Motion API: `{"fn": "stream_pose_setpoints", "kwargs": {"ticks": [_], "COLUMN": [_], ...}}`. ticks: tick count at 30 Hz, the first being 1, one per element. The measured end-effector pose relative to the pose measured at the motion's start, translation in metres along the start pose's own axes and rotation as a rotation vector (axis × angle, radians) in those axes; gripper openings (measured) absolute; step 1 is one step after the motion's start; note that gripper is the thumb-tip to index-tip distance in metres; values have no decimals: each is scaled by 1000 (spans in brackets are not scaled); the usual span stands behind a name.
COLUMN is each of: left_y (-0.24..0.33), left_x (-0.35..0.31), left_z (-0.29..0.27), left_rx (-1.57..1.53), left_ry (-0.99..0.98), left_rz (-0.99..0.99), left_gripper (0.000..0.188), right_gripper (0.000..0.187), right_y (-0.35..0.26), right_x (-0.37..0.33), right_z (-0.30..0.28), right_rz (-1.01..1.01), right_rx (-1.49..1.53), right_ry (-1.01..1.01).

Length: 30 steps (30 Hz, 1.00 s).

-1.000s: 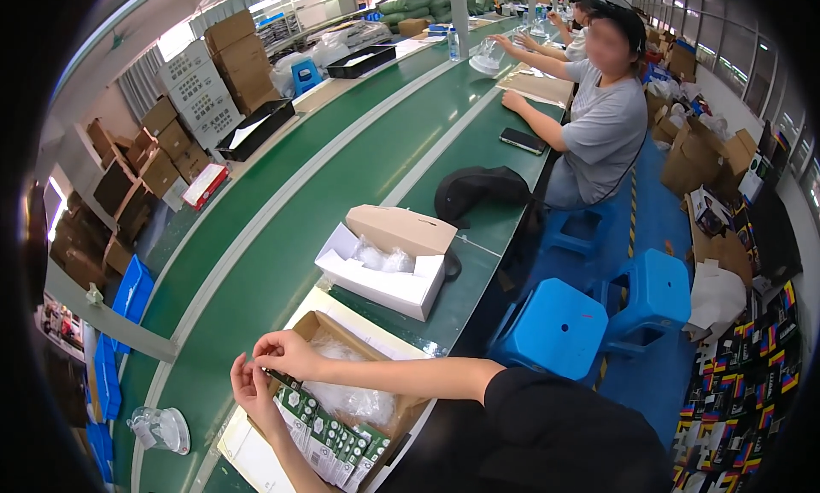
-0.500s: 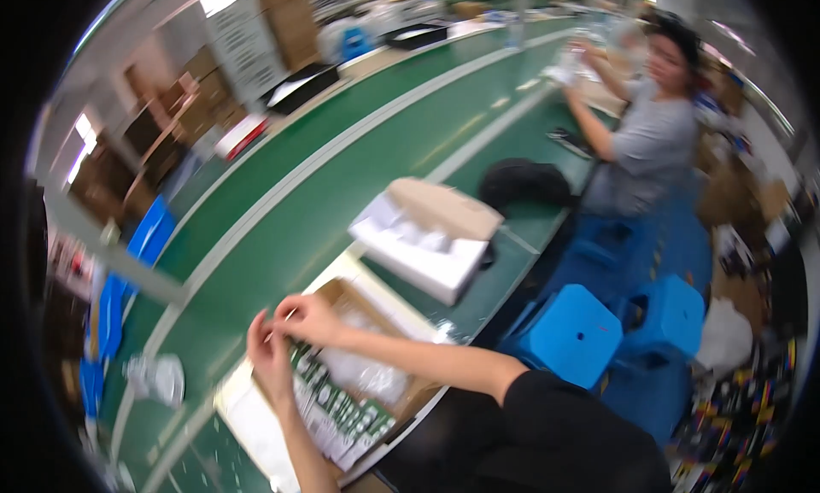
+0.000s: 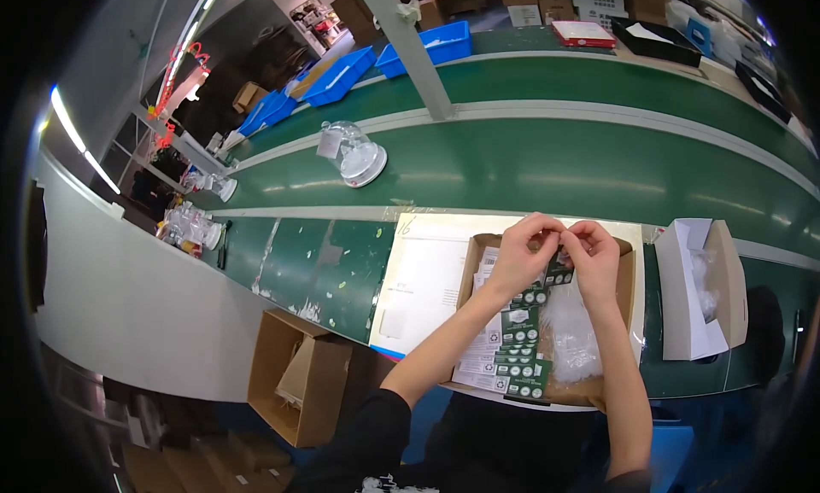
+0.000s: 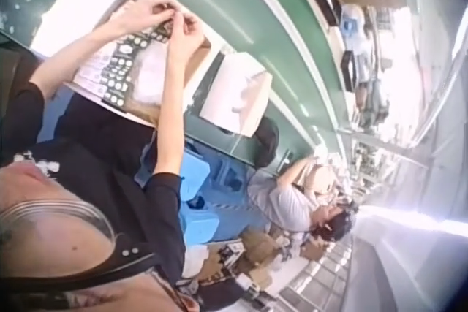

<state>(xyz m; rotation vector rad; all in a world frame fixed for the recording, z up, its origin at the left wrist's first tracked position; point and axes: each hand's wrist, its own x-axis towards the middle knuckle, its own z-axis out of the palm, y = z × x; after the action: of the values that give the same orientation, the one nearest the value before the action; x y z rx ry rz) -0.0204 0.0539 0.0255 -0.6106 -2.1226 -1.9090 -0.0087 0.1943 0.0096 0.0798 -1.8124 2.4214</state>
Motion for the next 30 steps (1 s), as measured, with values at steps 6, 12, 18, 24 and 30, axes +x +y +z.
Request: {"fn": "stream_pose_setpoints", "kwargs": {"ticks": [6,12,18,24,30], "left_y": [-6,1,-16,-11,-7], "left_x": [9,10,7,6,7], "left_z": [14,6,13,9,13], "left_rx": [-5,20,-69,-107,-34], "left_ry": [-7,16,0,-18,14], "left_rz": [19,-71,-84,-60,-53], "left_gripper": [7,18,23,22,19], "right_gripper": [9,14,12,9,9], "right_y": [-9,3,3,4,-9], "right_x": [5,16,10,10,4], "right_z": [-10,-2,-7,-1,-2], "right_rz": [-40,-15,2,-122,-131], "right_rx": [-126,-81,123,112,18], "right_ry": [44,9,-15,-19,-3]}}
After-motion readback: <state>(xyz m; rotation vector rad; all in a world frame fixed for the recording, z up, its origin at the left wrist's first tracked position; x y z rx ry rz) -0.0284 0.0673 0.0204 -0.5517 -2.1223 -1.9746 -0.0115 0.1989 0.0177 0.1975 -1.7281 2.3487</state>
